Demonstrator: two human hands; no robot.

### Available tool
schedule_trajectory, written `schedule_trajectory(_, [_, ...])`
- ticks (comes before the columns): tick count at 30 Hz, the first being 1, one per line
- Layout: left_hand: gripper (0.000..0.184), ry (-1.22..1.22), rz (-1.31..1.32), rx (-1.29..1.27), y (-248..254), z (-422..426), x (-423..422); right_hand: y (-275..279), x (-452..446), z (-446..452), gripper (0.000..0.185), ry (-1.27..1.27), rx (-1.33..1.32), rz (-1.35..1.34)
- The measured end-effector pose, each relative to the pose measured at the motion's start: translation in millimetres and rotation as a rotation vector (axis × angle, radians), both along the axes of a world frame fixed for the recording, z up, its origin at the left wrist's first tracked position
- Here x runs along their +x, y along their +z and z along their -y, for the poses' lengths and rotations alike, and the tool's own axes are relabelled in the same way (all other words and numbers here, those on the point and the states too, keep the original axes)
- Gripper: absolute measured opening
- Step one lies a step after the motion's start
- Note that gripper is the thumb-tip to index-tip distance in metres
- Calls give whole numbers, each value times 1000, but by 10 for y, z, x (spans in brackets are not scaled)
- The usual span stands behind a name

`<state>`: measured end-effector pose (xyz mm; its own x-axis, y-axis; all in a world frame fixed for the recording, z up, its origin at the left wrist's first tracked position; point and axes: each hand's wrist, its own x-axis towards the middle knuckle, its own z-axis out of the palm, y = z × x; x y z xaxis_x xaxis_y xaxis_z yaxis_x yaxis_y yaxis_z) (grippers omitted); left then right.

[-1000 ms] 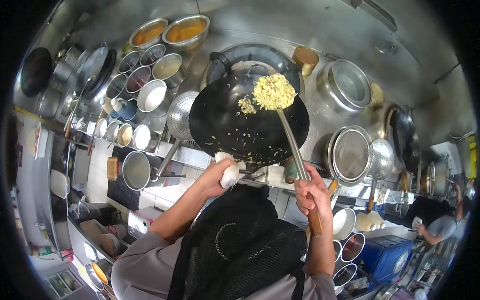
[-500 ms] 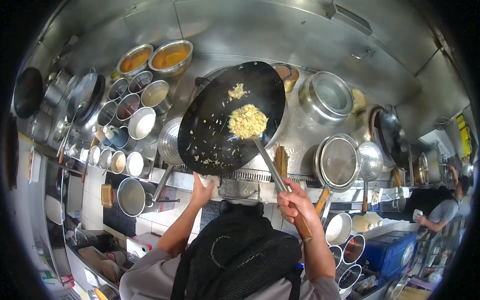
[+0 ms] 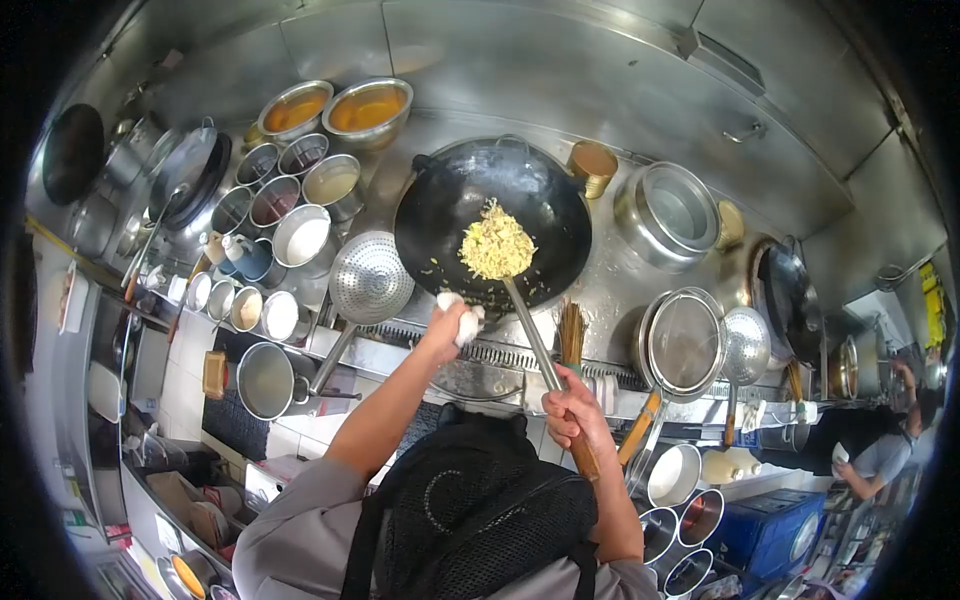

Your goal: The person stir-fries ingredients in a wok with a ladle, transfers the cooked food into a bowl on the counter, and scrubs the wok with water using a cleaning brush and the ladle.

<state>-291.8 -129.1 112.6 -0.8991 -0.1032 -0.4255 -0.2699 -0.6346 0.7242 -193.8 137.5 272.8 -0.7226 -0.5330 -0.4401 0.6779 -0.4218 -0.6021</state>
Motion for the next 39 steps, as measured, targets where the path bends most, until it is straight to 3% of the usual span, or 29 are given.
schedule_trajectory(3, [20, -24, -61, -3, -198, 81, -303, 129, -95, -35, 52, 58, 33, -54])
schedule_trajectory(5, [29, 147, -6, -251, -365, 127, -318, 223, -169, -83, 54, 95, 48, -65])
schedule_trajectory(6, [40, 111, 18, -246, -282, 215, -158, 253, -213, -116, 54, 143, 56, -84])
schedule_trajectory(7, [45, 223, -99, -171, -308, 258, 4, 286, -259, -153, 54, 192, 63, -101])
schedule_trajectory(8, [50, 296, 157, -142, 93, 242, 308, 335, -297, -189, 55, 229, 66, -114])
schedule_trajectory(9, [52, 278, 77, -242, -210, 429, 530, 338, -346, -232, 55, 236, 60, -106])
schedule_trajectory(10, [56, 245, 179, -208, -155, 505, 897, 339, -399, -275, 56, 305, 56, -109])
schedule_trajectory(14, [51, 520, 222, -275, -187, 492, 2451, 313, -663, -340, 59, 603, -46, -106])
schedule_trajectory(16, [44, 681, 365, -223, -393, 360, 3240, 278, -725, -278, 61, 786, -86, -92])
schedule_trajectory(17, [41, 785, 350, -284, -550, 230, 3581, 245, -737, -228, 61, 844, -98, -82])
schedule_trajectory(20, [38, 948, 525, -341, -411, -446, 4274, 175, -690, 9, 61, 1065, -128, -20])
schedule_trajectory(23, [41, 992, 650, -351, -465, -1114, 4801, 217, -471, 312, 65, 1257, -30, -6])
schedule_trajectory(25, [56, 820, 783, -446, -741, -1484, 5155, 230, -302, 558, 67, 1402, 64, -53])
schedule_trajectory(27, [78, 1020, 1033, -467, -664, -1920, 5174, 152, -69, 781, 66, 1519, 25, -27])
schedule_trajectory(29, [96, 967, 1071, -461, -682, -2179, 5344, 132, 236, 1033, 68, 1624, -18, -11])
schedule_trajectory(30, [96, 1075, 1094, -384, -722, -2320, 5418, 48, 362, 1170, 68, 1747, 1, -21])
schedule_trajectory(32, [97, 929, 1081, -465, -724, -2593, 5403, -85, 435, 1285, 63, 1787, -152, 1])
schedule_trajectory(35, [97, 1091, 994, -403, -788, -2821, 5711, 10, 1118, 1602, 63, 1891, -128, 63])
schedule_trajectory(39, [96, 1259, 1115, -317, -672, -3275, 6120, 222, 1940, 1748, 59, 2150, -139, 54])
